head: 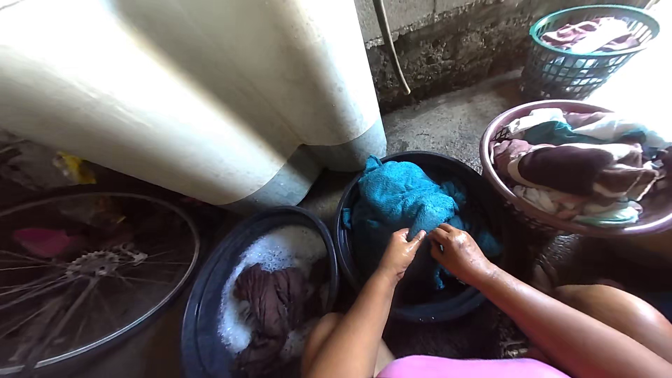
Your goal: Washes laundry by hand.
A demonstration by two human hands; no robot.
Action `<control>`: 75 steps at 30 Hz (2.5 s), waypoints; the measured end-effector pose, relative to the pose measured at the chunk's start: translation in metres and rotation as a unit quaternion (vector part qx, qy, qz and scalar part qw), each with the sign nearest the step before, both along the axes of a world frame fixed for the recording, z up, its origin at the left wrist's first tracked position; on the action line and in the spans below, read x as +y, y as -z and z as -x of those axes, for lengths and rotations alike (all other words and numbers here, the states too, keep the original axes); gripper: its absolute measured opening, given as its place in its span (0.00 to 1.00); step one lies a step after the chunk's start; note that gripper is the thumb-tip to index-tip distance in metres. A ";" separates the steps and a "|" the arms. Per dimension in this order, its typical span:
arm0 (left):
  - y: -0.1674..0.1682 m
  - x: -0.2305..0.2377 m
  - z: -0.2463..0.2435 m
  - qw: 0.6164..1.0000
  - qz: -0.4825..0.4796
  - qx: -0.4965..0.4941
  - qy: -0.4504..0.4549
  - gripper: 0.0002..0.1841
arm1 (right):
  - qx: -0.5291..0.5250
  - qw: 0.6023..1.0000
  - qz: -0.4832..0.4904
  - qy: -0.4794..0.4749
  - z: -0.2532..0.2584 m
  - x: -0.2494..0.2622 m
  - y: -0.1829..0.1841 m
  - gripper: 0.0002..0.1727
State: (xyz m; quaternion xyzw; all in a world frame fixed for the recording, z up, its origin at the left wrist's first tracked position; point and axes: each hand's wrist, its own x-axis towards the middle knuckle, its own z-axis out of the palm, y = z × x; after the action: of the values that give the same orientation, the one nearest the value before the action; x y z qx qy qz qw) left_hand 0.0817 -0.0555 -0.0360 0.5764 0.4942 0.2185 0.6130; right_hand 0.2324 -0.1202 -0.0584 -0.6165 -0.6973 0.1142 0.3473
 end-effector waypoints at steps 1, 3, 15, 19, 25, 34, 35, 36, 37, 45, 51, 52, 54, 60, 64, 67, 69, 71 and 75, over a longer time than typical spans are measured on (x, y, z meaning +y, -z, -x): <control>0.001 0.000 0.000 1.000 -0.009 0.004 0.007 0.11 | -0.006 1.000 -0.001 0.006 0.000 0.000 0.000 0.07; 0.003 0.000 0.000 0.999 -0.029 0.015 0.023 0.11 | -0.005 1.000 0.008 0.026 0.000 0.000 -0.003 0.06; -0.001 0.003 0.002 0.997 -0.052 0.051 0.021 0.13 | 0.050 0.996 0.066 0.029 -0.005 0.004 -0.017 0.06; -0.005 0.005 0.003 0.999 -0.017 0.034 -0.017 0.11 | 0.082 0.994 0.076 -0.013 -0.007 0.005 -0.021 0.06; -0.004 0.008 0.005 0.995 -0.014 0.064 -0.073 0.14 | 0.186 0.956 0.202 -0.104 -0.017 0.007 -0.024 0.08; -0.012 0.026 0.022 0.992 -0.020 0.073 -0.105 0.15 | 0.058 0.942 0.328 -0.032 -0.074 0.008 -0.036 0.11; -0.012 0.028 0.024 0.991 -0.019 0.084 -0.098 0.15 | 0.015 0.938 0.345 0.017 -0.087 0.007 -0.035 0.11; -0.012 0.031 0.027 0.991 -0.023 0.103 -0.081 0.15 | -0.028 0.927 0.366 0.079 -0.099 0.005 -0.034 0.11; -0.011 0.033 0.031 0.990 -0.031 0.126 -0.060 0.15 | -0.064 0.907 0.391 0.146 -0.108 0.002 -0.034 0.11; -0.017 0.034 0.042 0.916 -0.085 0.368 0.137 0.40 | -0.061 0.780 0.503 0.367 -0.127 -0.009 -0.012 0.22; -0.009 0.030 0.043 0.894 -0.092 0.355 0.256 0.40 | -0.083 0.789 0.496 0.353 -0.121 -0.003 -0.018 0.16; -0.009 0.030 0.044 0.887 -0.097 0.354 0.282 0.40 | -0.093 0.790 0.512 0.325 -0.121 -0.004 -0.013 0.16; -0.008 0.030 0.047 0.868 -0.101 0.345 0.343 0.39 | -0.105 0.805 0.518 0.269 -0.121 -0.004 -0.009 0.19; -0.001 0.021 0.041 0.873 -0.126 0.241 0.405 0.19 | 0.019 0.974 0.227 0.007 -0.071 0.004 -0.001 0.48; 0.012 0.014 0.027 0.874 -0.242 0.361 0.217 0.35 | -0.105 0.919 0.368 -0.099 -0.019 -0.003 0.026 0.37; 0.042 0.001 0.018 0.814 -0.138 0.475 0.305 0.55 | -0.160 0.867 0.464 -0.089 -0.012 -0.001 0.063 0.33; 0.069 0.000 0.015 0.785 -0.088 0.517 0.329 0.57 | -0.176 0.850 0.489 -0.087 -0.009 0.007 0.079 0.35; 0.086 0.012 0.012 0.778 -0.065 0.535 0.323 0.57 | -0.178 0.843 0.499 -0.088 -0.008 0.023 0.090 0.34; 0.114 0.031 0.007 0.776 -0.044 0.545 0.314 0.59 | -0.175 0.831 0.520 -0.089 -0.009 0.043 0.112 0.34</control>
State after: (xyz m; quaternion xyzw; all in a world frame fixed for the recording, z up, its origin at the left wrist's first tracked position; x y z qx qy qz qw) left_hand 0.0748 -0.0241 -0.1498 0.7489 0.5267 -0.3154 0.2497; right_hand 0.2418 -0.0767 -0.1704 -0.6508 -0.6359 0.3807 -0.1647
